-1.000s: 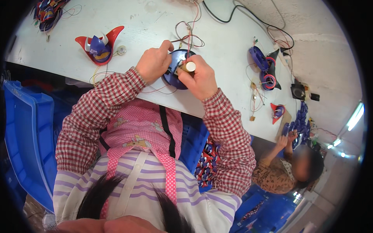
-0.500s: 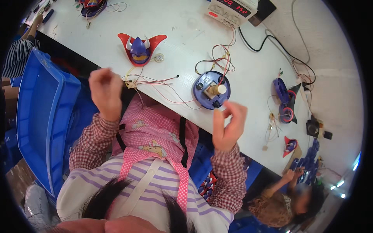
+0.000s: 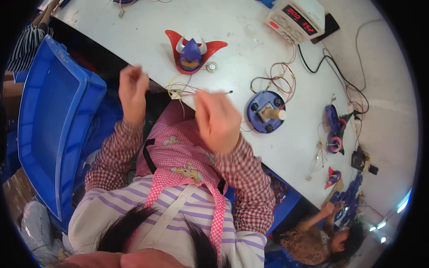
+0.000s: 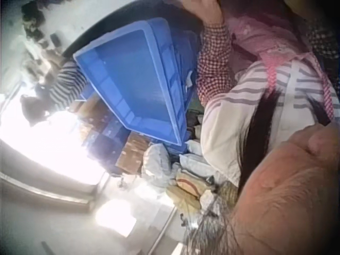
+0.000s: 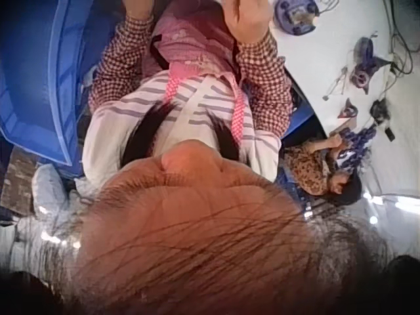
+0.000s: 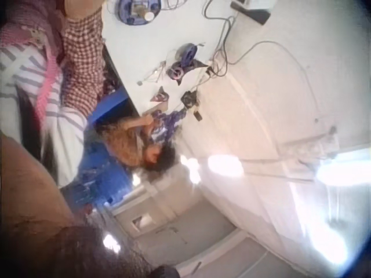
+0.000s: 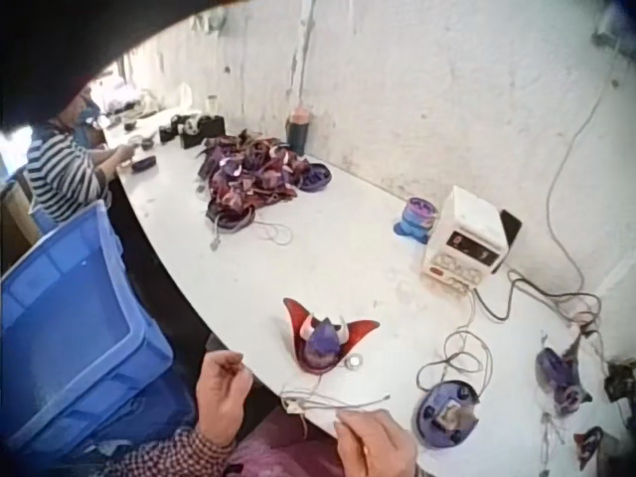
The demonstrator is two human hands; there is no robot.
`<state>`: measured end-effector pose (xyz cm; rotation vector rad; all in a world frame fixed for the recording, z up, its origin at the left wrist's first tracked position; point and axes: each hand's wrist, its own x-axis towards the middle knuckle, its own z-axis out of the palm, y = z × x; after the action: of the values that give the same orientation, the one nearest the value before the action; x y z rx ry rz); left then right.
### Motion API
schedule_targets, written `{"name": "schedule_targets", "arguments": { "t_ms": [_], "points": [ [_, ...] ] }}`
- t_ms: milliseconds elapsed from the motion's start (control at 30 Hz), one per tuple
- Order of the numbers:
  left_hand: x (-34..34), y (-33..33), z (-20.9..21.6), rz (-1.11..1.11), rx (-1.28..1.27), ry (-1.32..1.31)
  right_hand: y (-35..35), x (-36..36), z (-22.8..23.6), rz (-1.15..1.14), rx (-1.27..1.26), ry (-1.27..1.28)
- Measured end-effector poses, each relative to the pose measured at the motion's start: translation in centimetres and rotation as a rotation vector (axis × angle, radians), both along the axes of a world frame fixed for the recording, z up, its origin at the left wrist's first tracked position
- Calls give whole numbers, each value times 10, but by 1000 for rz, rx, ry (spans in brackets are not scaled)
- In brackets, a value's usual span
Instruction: Assembling small toy figures by connecting parts and wiring electronic components at a workbench.
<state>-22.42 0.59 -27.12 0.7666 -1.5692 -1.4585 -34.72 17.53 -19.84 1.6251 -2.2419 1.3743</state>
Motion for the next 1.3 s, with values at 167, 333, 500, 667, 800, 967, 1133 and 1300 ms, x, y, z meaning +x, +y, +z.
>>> {"name": "schedule_targets", "arguments": {
  "t_ms": [167,333,500,667,800,967,1133,1300],
  "points": [
    [33,35,-31,-201,133,-105,-24,37,-29,25,218,103],
    [37,40,-47,-194,222,-97,-56,29,-58,-103,269,328],
    [45,51,-52,-262,73,-202,-50,14,-49,-145,132,159],
    [39,58,-66,-426,203,-205,-47,-7,-51,-145,66,119],
    [43,66,-62,-692,1225,330,-45,-13,-61,-191,49,71],
    [60,73,-44,-857,1121,238,-44,-22,-66,-235,2,33],
    [70,76,-35,-824,1005,119,-44,-27,-68,-259,-3,1],
    [64,71,-33,-848,1172,239,-48,-25,-71,-243,-35,-14]
  ]
}}
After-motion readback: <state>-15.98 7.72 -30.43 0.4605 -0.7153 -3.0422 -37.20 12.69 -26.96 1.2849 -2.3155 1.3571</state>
